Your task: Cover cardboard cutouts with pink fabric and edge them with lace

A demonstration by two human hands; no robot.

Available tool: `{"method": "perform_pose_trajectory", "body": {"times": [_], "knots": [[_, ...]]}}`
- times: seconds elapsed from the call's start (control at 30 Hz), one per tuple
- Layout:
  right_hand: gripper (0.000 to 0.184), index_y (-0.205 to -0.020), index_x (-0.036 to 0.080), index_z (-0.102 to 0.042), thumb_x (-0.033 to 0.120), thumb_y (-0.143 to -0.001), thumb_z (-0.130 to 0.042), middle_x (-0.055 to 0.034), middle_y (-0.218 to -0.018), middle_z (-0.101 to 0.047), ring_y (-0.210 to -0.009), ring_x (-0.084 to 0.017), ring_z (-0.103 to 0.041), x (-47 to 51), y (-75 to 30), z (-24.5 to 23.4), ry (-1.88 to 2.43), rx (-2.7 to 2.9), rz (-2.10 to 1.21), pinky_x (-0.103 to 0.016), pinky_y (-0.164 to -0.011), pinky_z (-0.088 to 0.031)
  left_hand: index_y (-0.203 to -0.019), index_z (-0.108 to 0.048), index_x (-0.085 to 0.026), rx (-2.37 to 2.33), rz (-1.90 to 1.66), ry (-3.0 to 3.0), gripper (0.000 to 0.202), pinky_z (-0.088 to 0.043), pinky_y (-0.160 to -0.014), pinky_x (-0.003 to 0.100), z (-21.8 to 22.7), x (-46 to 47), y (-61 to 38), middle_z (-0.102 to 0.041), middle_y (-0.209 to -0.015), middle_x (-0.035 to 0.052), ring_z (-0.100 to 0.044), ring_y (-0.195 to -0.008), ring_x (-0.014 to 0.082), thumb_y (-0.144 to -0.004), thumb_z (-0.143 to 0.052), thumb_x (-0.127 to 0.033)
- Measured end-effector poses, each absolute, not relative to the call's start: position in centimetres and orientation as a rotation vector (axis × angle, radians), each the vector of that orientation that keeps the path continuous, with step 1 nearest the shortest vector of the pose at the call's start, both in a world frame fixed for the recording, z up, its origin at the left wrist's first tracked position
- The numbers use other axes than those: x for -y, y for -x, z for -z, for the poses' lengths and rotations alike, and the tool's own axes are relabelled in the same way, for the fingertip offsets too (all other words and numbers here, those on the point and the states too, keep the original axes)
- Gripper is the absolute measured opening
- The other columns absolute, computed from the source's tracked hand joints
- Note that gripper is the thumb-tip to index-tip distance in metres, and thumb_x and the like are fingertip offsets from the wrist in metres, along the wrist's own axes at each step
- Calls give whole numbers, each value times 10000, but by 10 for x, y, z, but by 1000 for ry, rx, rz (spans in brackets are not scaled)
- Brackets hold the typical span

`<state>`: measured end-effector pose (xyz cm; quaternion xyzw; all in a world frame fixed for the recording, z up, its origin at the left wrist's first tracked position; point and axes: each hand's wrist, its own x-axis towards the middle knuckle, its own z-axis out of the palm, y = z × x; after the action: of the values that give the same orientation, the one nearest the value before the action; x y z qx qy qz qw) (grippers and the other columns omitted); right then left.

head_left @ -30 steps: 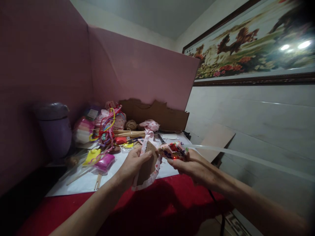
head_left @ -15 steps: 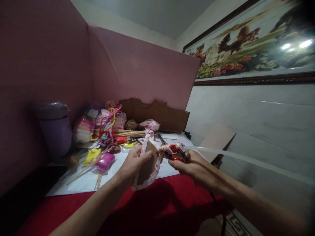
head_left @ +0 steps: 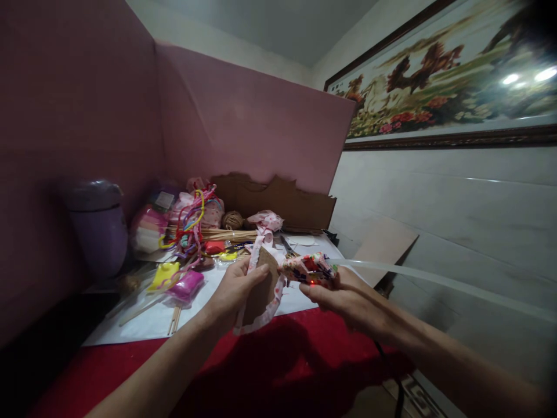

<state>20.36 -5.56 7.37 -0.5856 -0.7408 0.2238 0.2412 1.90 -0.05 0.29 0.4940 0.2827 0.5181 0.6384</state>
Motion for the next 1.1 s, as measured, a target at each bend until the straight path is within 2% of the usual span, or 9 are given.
{"method": "perform_pose_trajectory", "body": {"times": [0.2, 0.5, 0.87, 1.1], "knots": [[267, -650, 178, -478, 385, -814, -517, 20, -570, -463, -502, -95, -364, 54, -205, -79, 1548, 2030, -573, -226, -448, -242, -931, -573, -137, -581, -1091, -1177, 236, -448, -520, 258, -5, 5, -21, -657, -727, 65, -584, -537, 136, -759, -616, -294], [392, -613, 165, -518, 481, -840, -477, 2, -559, -518, -500, -96, -430, 46, -207, -79, 1474, 2053, -583, -215, -448, -264, -952, -584, -136, -508, -1004, -1289, 254, -438, -556, 245, -8, 11, -24, -655, -776, 76, -599, -617, 145, -769, -605, -312], [430, -716, 161, -581, 557, -828, -457, -21, -614, -569, -485, -96, -432, 44, -206, -78, 1543, 2073, -585, -220, -431, -230, -923, -587, -152, -476, -992, -1325, 198, -450, -617, 276, -8, 12, -25, -645, -797, 76, -602, -659, 153, -795, -571, -302], [432, -700, 157, -593, 548, -828, -464, -30, -627, -589, -483, -92, -434, 40, -207, -74, 1553, 2077, -606, -217, -426, -225, -864, -583, -145, -489, -997, -1337, 132, -434, -573, 252, -11, 14, -26, -628, -734, 55, -571, -594, 126, -797, -552, -255]]}}
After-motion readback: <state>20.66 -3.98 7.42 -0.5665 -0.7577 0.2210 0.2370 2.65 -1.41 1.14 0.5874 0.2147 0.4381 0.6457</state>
